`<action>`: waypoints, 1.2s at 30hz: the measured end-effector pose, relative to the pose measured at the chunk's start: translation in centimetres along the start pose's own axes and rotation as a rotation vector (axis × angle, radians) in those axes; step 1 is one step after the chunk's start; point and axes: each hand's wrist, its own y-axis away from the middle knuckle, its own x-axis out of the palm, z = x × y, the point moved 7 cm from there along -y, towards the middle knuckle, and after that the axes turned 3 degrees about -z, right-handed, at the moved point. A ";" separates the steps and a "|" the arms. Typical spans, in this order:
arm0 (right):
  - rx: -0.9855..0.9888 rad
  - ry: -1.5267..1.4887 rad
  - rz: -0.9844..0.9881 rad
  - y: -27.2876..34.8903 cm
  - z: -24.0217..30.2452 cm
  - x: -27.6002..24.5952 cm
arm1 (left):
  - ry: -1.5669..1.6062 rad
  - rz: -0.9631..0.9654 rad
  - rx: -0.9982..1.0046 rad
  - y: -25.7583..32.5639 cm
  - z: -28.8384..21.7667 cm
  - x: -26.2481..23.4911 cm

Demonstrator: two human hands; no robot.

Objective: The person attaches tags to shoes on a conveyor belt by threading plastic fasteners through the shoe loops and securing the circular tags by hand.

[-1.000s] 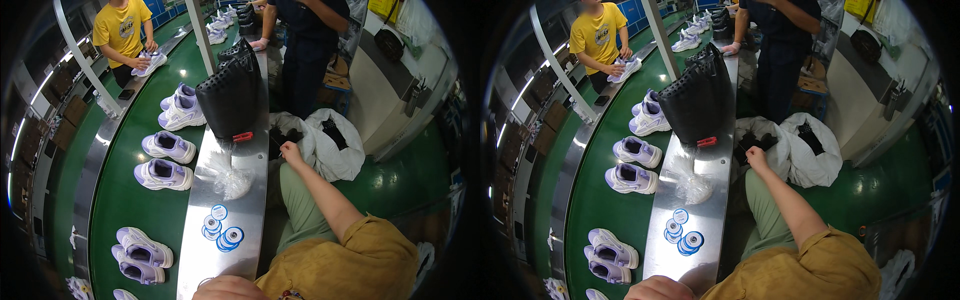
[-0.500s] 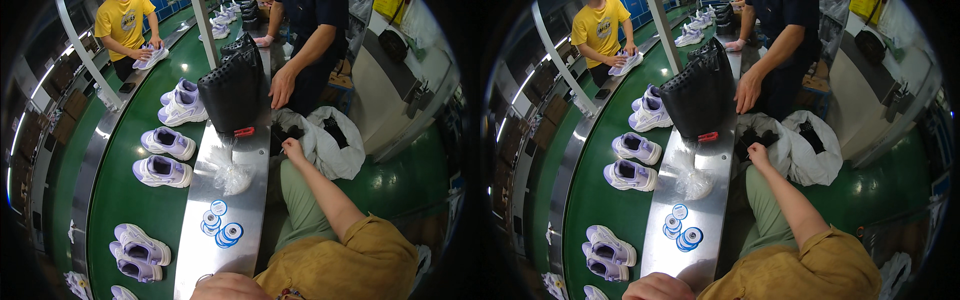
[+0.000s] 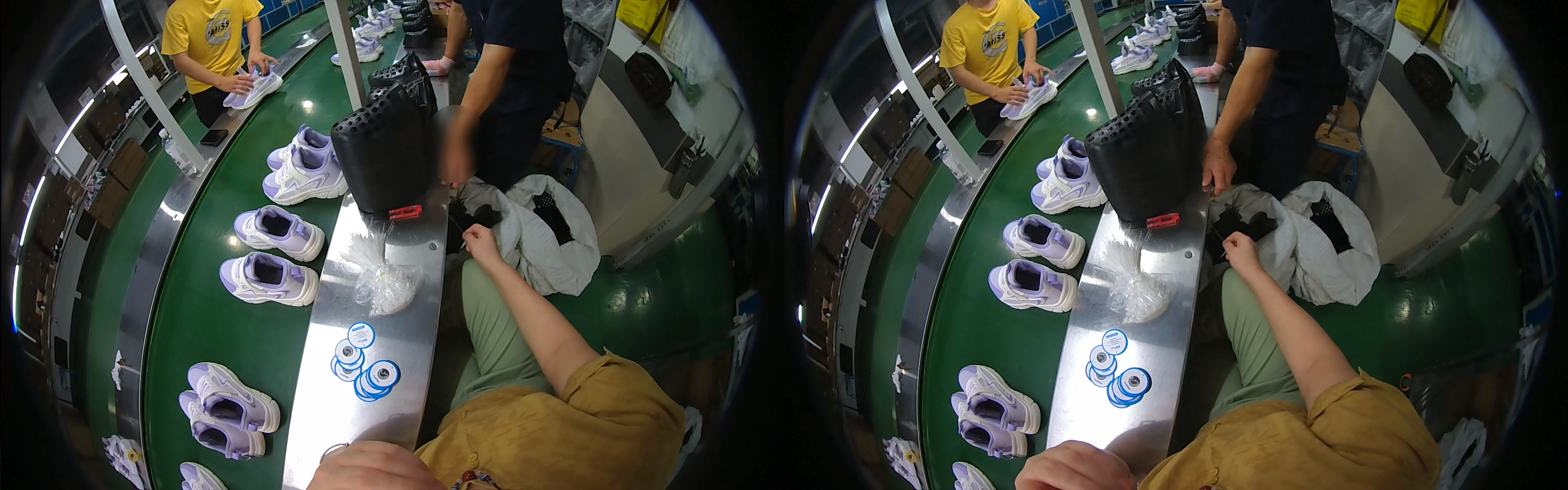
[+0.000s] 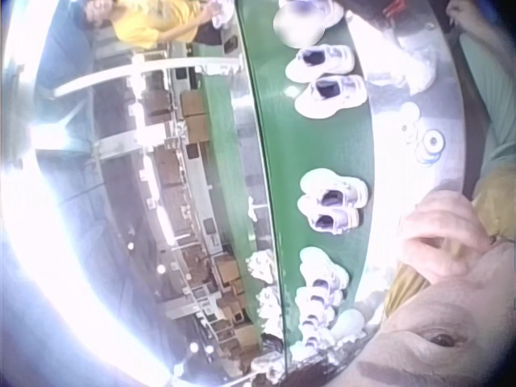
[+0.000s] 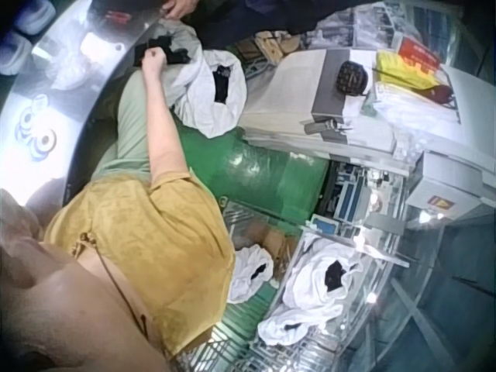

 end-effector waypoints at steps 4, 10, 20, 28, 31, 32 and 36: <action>-0.014 -0.041 0.001 -0.2 -1.3 2.7 | -0.043 -0.005 -0.005 1.5 0.5 -2.4; -0.055 -0.110 0.027 1.6 -2.8 11.8 | -0.090 0.065 0.091 4.7 -1.1 -11.7; 0.168 -0.423 -0.137 13.2 -0.1 27.3 | 0.122 0.403 0.116 11.1 -12.1 -28.6; 0.075 -0.571 -0.247 11.8 5.3 26.9 | -0.650 -0.546 -0.325 8.2 -6.5 -42.4; 0.010 -0.546 -0.200 8.9 10.0 24.9 | -1.072 -0.796 -0.364 7.5 -1.7 -47.8; -0.025 -0.538 -0.163 8.2 11.5 24.5 | -1.168 -0.817 -0.403 7.5 -0.3 -49.2; -0.157 -0.488 -0.026 6.8 17.1 24.6 | -1.476 -0.603 -0.527 4.9 6.0 -51.5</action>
